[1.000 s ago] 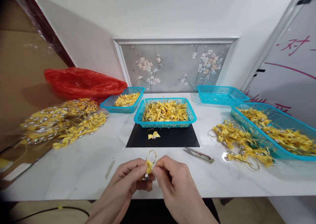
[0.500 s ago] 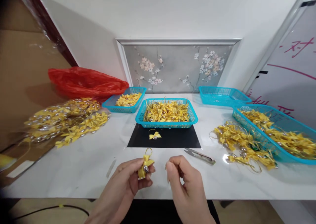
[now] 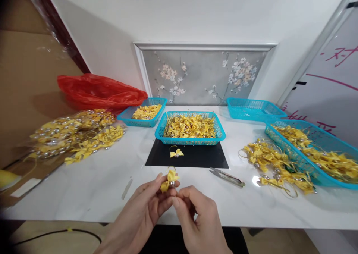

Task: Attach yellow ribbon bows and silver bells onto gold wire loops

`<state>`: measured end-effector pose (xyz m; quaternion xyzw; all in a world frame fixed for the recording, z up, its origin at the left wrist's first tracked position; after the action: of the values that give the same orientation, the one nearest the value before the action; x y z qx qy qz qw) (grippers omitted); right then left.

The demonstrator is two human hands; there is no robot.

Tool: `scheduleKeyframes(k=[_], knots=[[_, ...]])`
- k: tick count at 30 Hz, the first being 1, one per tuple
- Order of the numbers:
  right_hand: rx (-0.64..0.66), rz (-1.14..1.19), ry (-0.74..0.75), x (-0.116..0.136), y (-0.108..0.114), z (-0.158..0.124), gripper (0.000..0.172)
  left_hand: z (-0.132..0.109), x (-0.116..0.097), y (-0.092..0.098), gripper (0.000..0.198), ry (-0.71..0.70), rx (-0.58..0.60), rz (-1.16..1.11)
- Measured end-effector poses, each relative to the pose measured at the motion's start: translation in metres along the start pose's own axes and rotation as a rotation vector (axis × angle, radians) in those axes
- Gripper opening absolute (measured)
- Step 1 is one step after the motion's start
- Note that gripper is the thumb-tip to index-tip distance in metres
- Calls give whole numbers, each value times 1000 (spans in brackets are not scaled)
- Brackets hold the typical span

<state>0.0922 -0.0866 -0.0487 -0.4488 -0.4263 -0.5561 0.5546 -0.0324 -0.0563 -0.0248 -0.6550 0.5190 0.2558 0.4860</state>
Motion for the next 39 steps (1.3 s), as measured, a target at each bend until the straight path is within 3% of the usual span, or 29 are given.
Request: scheduleKeyframes(k=[4,10,14,18,22,25,31,34,37,39], knots=[[10,-44,57,1,-3,-1,25,1,3,1,17,29,-44,-57],[-76,-292,401,12,-9,3,12,-2,7,-5,26,16,87,-125],[-121,-472,545,15,-13,8,14,-3,9,-4,23,-61,103,-109],[-110,-520,631,16,-14,11,19,-5,8,-4,18,-135,209,-7],[-92,-523,612,14,-11,13,19,-6,5,-5,21,-172,281,120],[-69,-564,632,12,-11,11,19,-4,4,-6,20,-185,248,170],[39,-892,868,17,-8,12,19,-2,7,-3,22,-166,177,157],[107,-1006,918,16,2,18,24,-3,9,-1,24,-141,181,143],[53,-1021,884,12,18,26,22,-3,10,3,21,-78,85,161],[-5,-894,737,10,30,31,18,-3,8,5,21,-52,34,214]])
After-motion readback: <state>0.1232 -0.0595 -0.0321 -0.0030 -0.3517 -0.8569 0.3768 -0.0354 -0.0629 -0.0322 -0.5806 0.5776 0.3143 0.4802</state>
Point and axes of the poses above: each hand's wrist, its own z-axis towards the middle knuckle, its own y-axis out of the back of the hand, x = y × z, the point moved 3 cm from there along z, towards the middle knuckle, and after that the axes turned 13 degrees about z, right-handed, at the moved point
